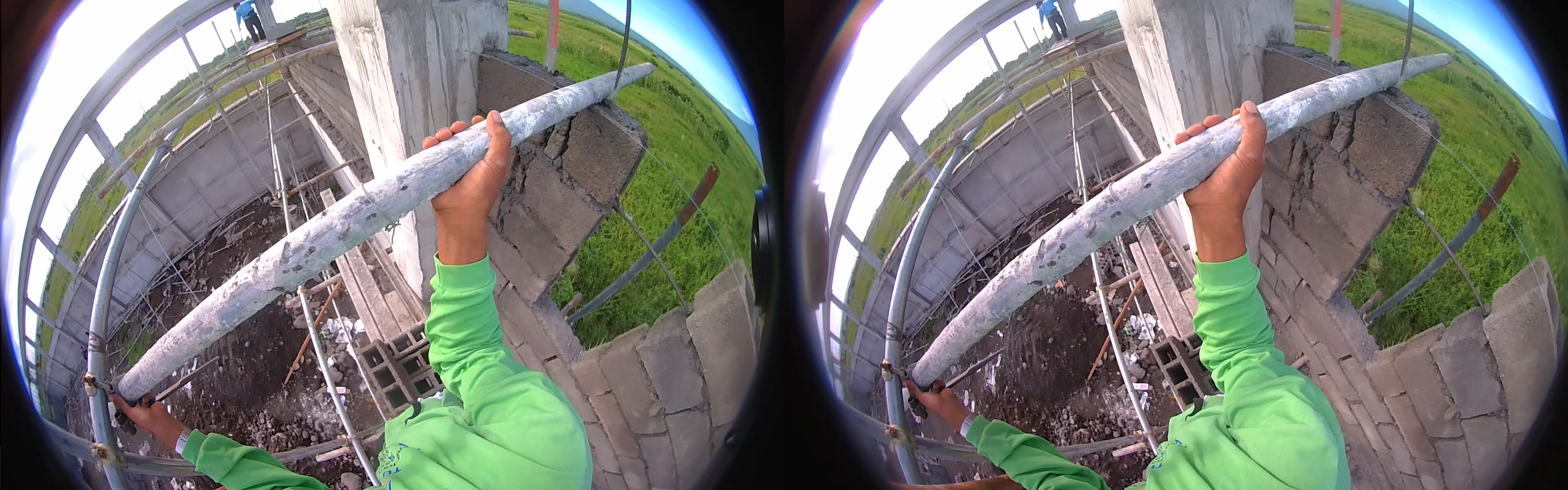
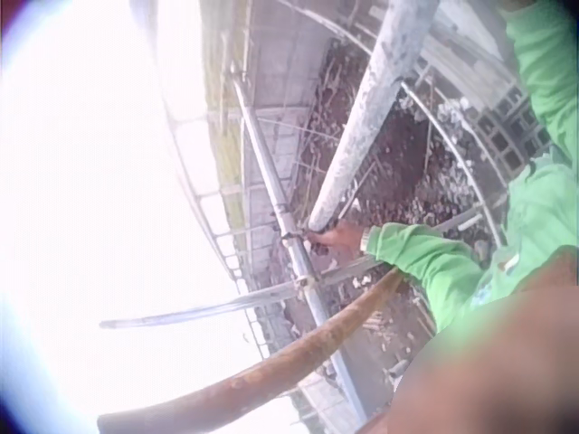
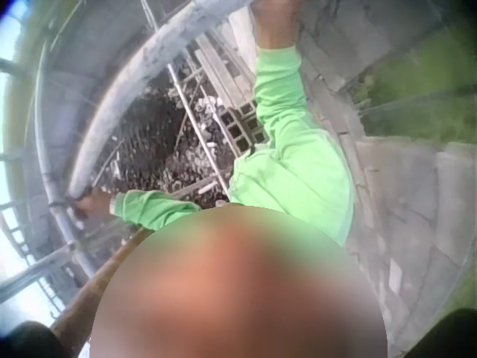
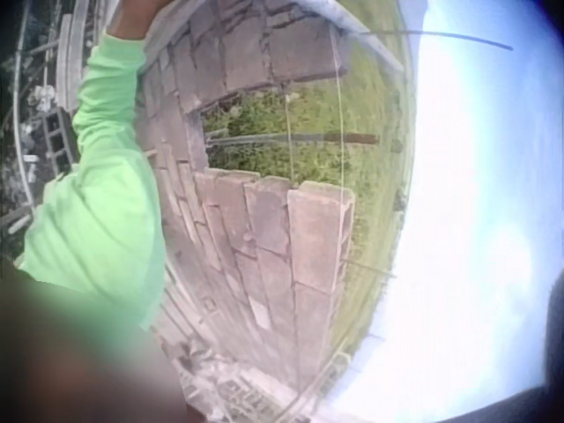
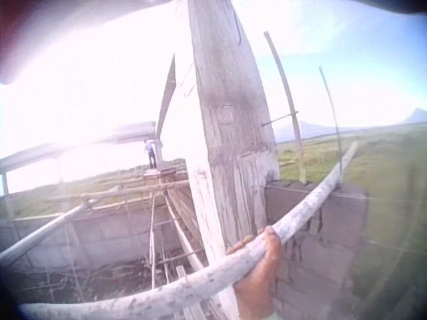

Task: The person assembles a metal scaffolding structure at a construction site. They position metal poles, insert connecting clips, and tighten them using a wrench. The person repeats this process for multiple joints to secure the framework.

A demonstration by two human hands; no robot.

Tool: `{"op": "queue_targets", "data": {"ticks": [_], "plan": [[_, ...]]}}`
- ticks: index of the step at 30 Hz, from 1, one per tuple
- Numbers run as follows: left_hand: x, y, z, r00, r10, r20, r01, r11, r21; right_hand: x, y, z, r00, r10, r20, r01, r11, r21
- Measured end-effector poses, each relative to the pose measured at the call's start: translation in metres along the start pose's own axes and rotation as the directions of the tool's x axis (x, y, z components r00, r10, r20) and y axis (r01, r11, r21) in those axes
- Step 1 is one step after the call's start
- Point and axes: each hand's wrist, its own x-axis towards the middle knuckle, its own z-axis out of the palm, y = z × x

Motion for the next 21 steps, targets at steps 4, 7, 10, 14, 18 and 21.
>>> {"op": "queue_targets", "data": {"ticks": [4,7,10,14,18,21], "plan": [[0.008,-0.008,0.008,0.998,-0.02,-0.059,0.022,0.999,0.036,0.005,0.002,0.002,1.0,-0.018,-0.01,0.017,0.999,-0.044],[0.011,-0.017,0.024,0.995,-0.04,-0.09,0.041,0.999,0.015,0.011,0.005,0.004,1.0,0.018,-0.023,-0.018,1.0,-0.015],[0.011,-0.026,0.032,0.998,-0.028,-0.055,0.027,1.0,-0.016,0.018,0.006,0.006,1.0,0.02,-0.013,-0.02,1.0,-0.004],[0.004,-0.029,0.034,0.999,0.03,0.014,-0.03,1.0,0.009,0.026,0.007,0.009,0.999,0.0,0.045,0.001,1.0,-0.008],[-0.006,-0.026,0.039,0.999,-0.011,-0.036,0.011,1.0,0.01,0.032,0.014,0.011,0.997,0.028,0.069,-0.03,0.999,0.028],[-0.013,-0.024,0.042,0.999,0.0,-0.055,0.0,1.0,0.003,0.035,0.021,0.007,0.998,0.05,0.034,-0.051,0.998,0.038]]}}
